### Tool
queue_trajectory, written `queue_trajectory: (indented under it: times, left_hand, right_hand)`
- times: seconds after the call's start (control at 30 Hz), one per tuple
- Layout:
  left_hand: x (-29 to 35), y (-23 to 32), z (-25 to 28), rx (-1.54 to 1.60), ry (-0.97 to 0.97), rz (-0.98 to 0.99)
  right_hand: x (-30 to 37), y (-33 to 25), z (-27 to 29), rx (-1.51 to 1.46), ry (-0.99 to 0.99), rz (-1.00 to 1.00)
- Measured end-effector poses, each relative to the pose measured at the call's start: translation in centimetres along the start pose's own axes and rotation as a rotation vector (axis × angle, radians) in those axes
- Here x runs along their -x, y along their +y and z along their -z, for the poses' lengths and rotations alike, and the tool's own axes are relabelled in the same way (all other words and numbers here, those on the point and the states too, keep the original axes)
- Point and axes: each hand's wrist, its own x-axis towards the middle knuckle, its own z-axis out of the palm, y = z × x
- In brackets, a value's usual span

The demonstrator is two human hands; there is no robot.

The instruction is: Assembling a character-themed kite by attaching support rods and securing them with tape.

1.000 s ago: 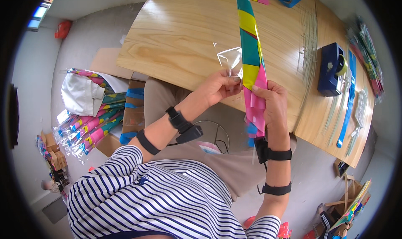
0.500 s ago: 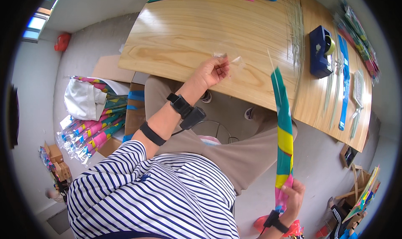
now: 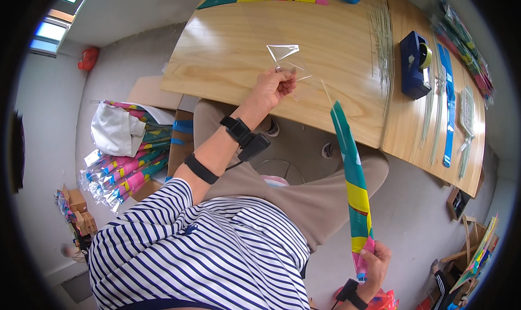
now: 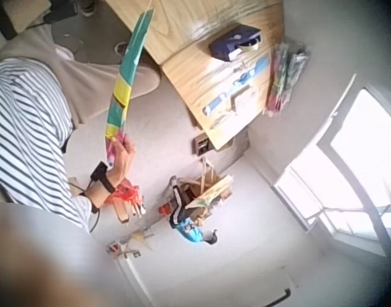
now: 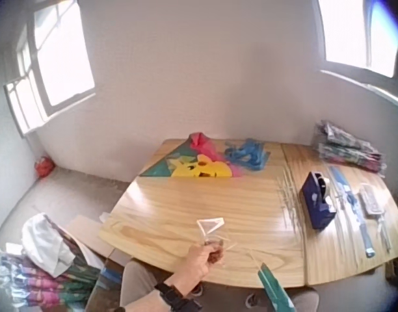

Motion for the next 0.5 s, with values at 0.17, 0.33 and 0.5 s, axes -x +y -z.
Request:
queue_trajectory:
  times: [0.17, 0.33, 0.5]
  left_hand:
    - [1.0, -0.4, -0.6, -0.107, -0.010, -0.088]
    - [1.2, -0.8, -0.5, -0.138, -0.025, -0.115]
    - [1.1, -0.7, -0.1, -0.133, -0.012, -0.115]
  right_hand:
    - [-0.9, -0.2, -1.3, 0.103, -0.022, -0.052]
    - [-1.4, -0.6, -2.7, 0.050, -0.016, -0.056]
    - [-1.4, -0.9, -2.2, 0.060, -0.087, -0.071]
